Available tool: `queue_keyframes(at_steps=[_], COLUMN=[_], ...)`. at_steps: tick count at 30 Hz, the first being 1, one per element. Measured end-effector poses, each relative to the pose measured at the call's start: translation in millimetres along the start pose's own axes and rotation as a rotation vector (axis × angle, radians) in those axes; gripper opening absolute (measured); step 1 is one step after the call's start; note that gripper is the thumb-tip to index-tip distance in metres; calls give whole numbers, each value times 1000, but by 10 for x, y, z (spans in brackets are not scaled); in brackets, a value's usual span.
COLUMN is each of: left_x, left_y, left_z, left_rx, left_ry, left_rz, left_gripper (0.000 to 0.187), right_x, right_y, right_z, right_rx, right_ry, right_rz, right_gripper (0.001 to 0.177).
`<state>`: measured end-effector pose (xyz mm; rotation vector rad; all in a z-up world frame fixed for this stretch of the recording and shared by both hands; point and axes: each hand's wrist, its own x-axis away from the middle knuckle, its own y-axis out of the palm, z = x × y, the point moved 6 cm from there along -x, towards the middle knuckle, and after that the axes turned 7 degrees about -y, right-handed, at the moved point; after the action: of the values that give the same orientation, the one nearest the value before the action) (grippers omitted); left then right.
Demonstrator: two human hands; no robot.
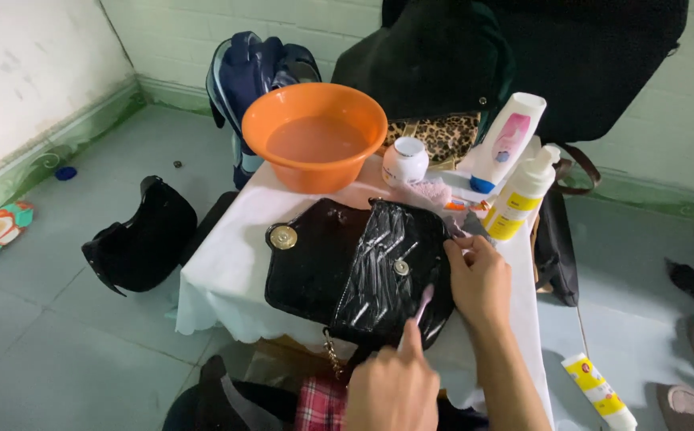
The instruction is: Polishing a black leather bag using a toothbrush to apply a cleaning or polishing cream.
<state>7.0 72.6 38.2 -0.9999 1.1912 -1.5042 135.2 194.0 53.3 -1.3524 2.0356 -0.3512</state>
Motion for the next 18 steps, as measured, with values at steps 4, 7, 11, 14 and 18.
queue_keyframes(at_steps=[4, 7, 11, 14, 18], left_x=[-236, -100, 89, 194, -70], left_y=[-242, -33, -114, -852, -1906], left_z=[74, 25, -406, -875, -1097], left_rx=[-147, -38, -63, -89, -242], left_ry=[39, 36, -181, -300, 41], left_rz=[42, 78, -138, -285, 409], left_gripper=[38, 18, 51, 41, 39], right_x=[1, 8, 5, -10, -43], right_y=[16, -11, -19, -2, 35], right_z=[20, 10, -12, -18, 77], right_rx=[7, 15, 31, 30, 43], right_ry=[-1, 10, 50, 55, 65], right_rz=[3, 3, -12, -20, -15], right_gripper=[22, 23, 23, 24, 25])
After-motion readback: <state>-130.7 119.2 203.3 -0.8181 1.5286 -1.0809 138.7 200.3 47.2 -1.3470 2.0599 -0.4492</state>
